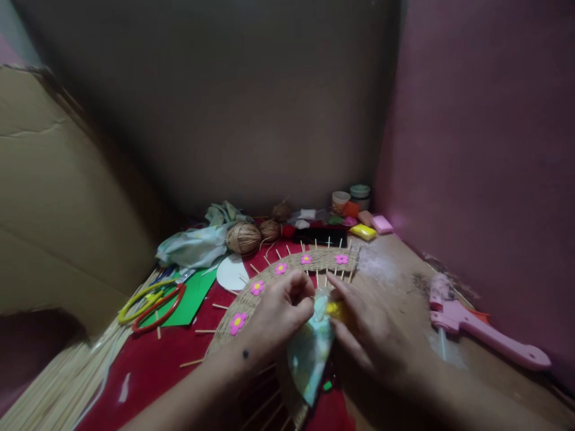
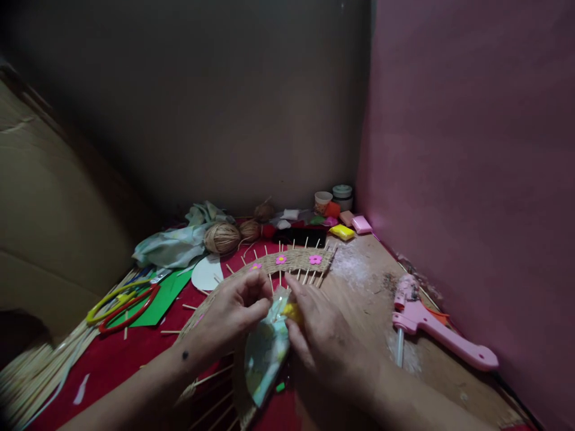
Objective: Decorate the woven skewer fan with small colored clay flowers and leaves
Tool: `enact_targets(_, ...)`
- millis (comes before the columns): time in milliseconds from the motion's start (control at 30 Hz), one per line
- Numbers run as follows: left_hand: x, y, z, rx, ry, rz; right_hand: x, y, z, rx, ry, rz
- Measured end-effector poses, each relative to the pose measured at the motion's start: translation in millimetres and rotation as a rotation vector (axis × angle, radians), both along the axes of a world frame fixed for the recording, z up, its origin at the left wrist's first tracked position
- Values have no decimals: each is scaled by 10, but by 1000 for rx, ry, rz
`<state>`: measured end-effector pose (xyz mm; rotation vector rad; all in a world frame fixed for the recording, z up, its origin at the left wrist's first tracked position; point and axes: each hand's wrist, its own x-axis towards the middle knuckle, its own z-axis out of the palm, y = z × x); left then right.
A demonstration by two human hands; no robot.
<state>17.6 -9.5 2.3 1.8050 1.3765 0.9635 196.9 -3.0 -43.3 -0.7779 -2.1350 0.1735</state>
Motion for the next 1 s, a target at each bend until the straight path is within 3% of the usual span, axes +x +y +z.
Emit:
enact_targets(133, -2, -31, 153, -9, 229, -70, 10, -2, 16, 28, -7, 0)
enact_targets(233, -34, -29, 173, -21, 307, -151, 20, -4, 39, 0, -23, -3)
enact_targets(400, -32, -54, 96, -13, 208, -200, 48, 5, 69, -93, -49, 28)
enact_targets(633, 51, -73, 17, 26, 89, -245, 113, -11, 25, -78, -138, 39)
enact_targets(833, 55, -105, -7, 35, 64, -294, 132, 23, -9, -363, -26, 184)
enact_targets(1000, 118, -155, -3, 116, 109, -233, 108, 48, -15, -544, 69, 273)
